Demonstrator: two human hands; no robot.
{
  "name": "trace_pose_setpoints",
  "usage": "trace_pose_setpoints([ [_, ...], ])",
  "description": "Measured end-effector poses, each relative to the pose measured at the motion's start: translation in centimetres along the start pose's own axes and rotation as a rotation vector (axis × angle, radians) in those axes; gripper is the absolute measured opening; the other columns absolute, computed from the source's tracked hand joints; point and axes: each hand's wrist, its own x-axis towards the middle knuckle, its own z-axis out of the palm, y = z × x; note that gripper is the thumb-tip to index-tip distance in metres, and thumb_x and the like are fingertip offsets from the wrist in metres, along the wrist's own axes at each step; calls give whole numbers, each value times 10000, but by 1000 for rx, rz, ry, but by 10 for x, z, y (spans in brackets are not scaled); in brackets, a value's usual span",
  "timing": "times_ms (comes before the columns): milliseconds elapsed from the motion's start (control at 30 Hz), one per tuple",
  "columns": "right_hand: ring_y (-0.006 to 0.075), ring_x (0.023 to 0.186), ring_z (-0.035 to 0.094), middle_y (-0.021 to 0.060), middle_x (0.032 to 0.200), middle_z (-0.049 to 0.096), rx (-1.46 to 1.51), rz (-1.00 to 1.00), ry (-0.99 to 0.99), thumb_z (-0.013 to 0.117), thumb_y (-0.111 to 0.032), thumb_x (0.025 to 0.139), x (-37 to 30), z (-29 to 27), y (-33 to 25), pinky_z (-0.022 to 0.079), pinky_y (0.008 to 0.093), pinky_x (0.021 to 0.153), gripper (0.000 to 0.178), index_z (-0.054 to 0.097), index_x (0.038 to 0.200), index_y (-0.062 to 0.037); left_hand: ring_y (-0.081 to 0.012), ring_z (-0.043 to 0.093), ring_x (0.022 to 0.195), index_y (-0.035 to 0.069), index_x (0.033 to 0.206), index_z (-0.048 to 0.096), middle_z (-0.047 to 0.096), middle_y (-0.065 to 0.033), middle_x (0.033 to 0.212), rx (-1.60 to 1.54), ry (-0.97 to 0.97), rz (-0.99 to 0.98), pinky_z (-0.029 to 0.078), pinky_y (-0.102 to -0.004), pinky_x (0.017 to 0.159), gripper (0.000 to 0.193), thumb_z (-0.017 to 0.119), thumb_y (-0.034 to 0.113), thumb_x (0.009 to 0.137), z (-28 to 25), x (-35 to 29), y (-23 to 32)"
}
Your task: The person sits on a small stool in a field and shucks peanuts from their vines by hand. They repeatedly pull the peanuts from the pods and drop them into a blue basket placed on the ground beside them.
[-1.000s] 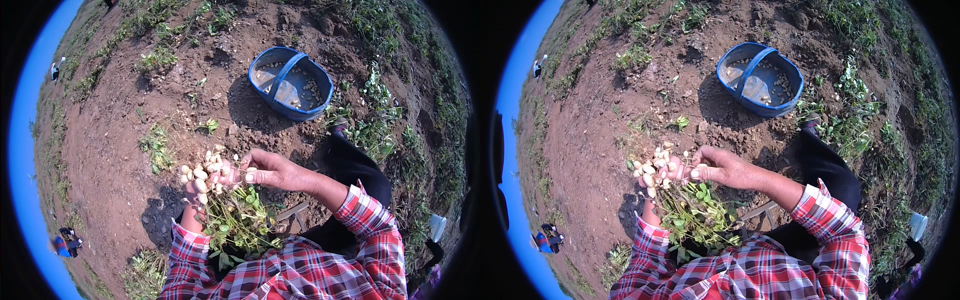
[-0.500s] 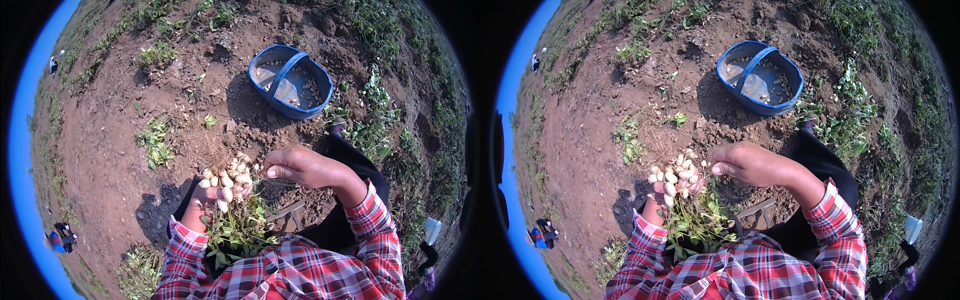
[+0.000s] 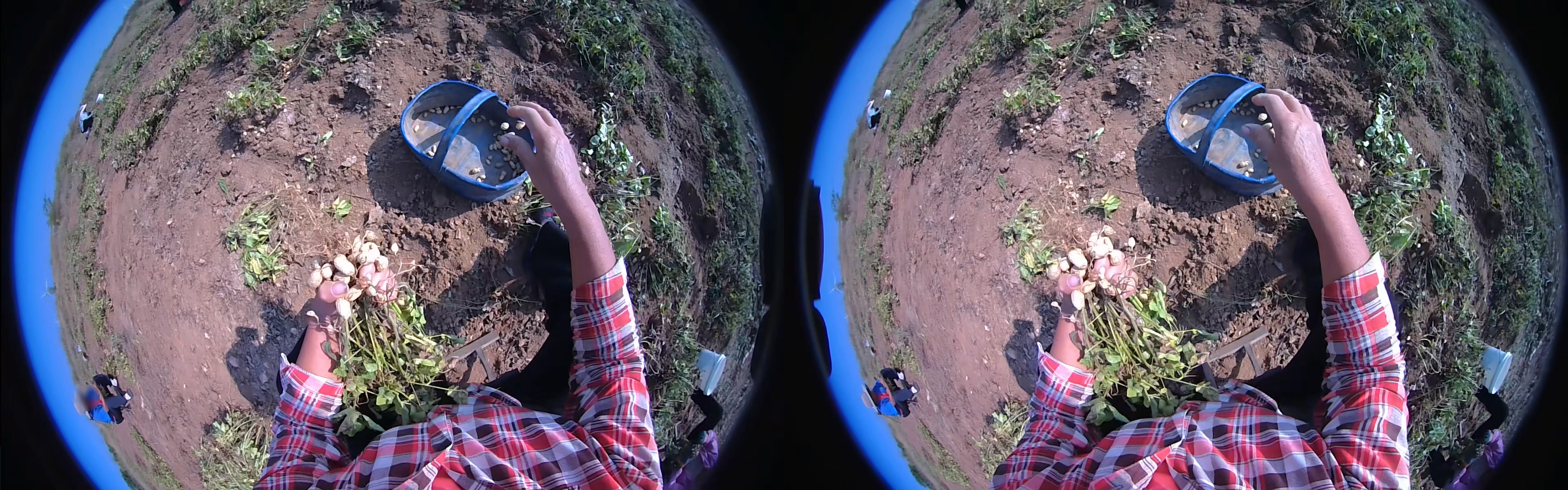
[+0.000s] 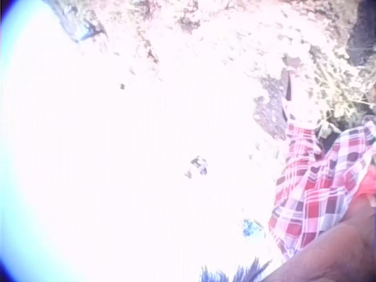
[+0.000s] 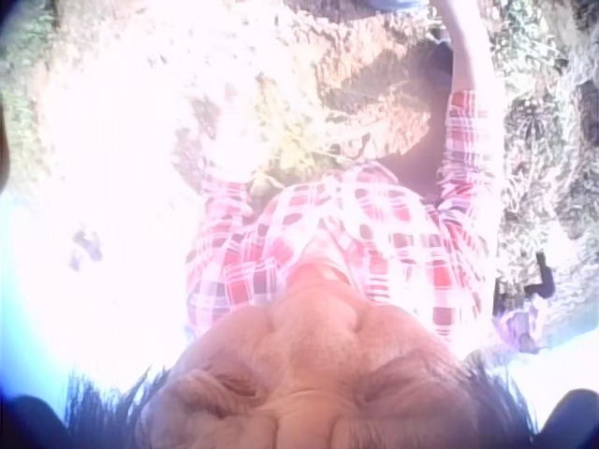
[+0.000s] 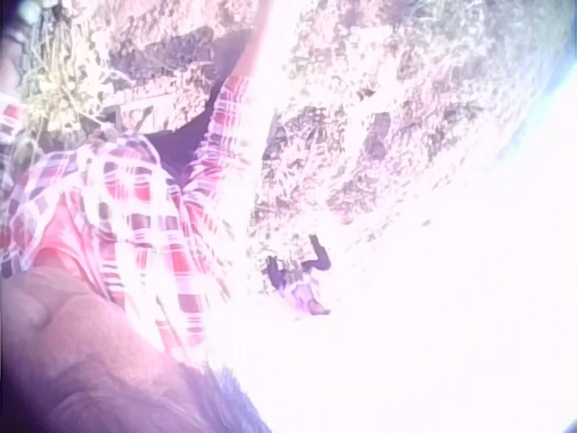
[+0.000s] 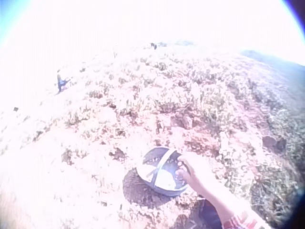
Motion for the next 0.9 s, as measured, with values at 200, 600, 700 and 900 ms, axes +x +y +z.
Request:
trace_pose_setpoints([
  [200,268,728,635,113,769,613,798,-75,-621,688,-214,850,-48,20,-106,489,367,648,257,586,957,-4,-218,581,964,-10,1175,524,584,-87,1043,38,35,-23,492,-326,855,670,720,312,621,-3,6,-4],
  [600,119,848,620,46,918,593,1579,392,-843,522,-170,980,-49,1,-91,518,268,711,143,513,1023,-34,-224,598,964,-16,1252,507,607,-94,1058,79,7,-60,509,-365,858,709,714,217,616,7,-8,0],
  [700,137,805,601,68,961,576,1271,86,-810,583,-192,951,-59,15,-106,492,312,678,211,472,1027,-29,-226,598,979,-11,1257,508,610,-95,1071,87,54,-54,507,-365,869,714,725,197,609,2,-5,-2],
  [900,231,658,511,101,764,478,805,-230,-557,614,-214,929,-76,37,-115,446,338,612,234,483,1001,-33,-229,596,1011,-1,1268,510,616,-97,1097,147,130,-87,503,-366,893,729,746,156,597,3,-3,-8],
])
